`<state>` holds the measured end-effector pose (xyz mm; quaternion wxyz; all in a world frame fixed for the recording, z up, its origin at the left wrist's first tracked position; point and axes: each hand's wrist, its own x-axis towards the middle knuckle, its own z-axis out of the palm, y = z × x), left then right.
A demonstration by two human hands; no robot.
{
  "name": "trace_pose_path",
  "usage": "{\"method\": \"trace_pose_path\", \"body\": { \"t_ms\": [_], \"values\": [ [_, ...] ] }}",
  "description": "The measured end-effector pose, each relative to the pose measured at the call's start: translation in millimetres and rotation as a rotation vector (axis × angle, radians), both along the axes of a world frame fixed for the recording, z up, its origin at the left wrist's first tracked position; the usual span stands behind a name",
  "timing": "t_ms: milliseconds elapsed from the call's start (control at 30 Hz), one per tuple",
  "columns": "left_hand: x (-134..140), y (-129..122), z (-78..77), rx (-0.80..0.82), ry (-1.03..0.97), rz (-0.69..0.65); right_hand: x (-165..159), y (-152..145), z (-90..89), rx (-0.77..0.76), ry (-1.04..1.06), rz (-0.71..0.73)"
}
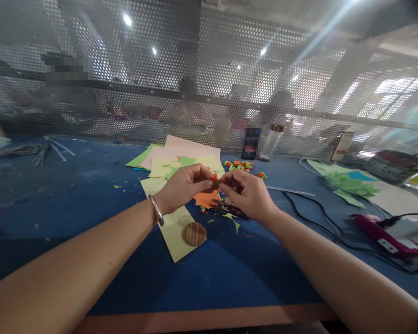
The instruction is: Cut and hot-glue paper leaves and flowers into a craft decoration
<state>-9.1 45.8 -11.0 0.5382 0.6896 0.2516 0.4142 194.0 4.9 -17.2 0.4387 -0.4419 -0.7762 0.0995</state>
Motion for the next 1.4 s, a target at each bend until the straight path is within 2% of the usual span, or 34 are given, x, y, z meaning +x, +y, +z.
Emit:
{"method": "trace_pose_path", "body": {
  "t_ms": [333,633,800,1000,1133,1400],
  "values": [
    [0.0,-1.7,4.0,-0.069,-0.07,0.053,-0.2,-2.0,0.0,-0.125,0.133,0.059],
    [1.1,-2.0,2.9,-0.05,-0.026,0.046,0.7,0.7,-2.1,-0.117,0.112,0.044],
    [2.9,-5.2,3.8,0.081,0.01,0.116,2.0,2.7,-1.2,-0.085,0.106,-0.001],
    [5.3,-13.2,0.4,0.276,0.111,0.075,1.2,2.4,0.7,-0.092,0.127,-0.003],
    [5.7,-18.0,1.1,0.424,0.188,0.161,1.4,2.6,1.2,-0.121,0.161,0.023],
    [6.7,-20.6,6.3,0.459,0.235,0.189,2.0,3.8,3.1,-0.187,0.24,0.076]
  ]
}}
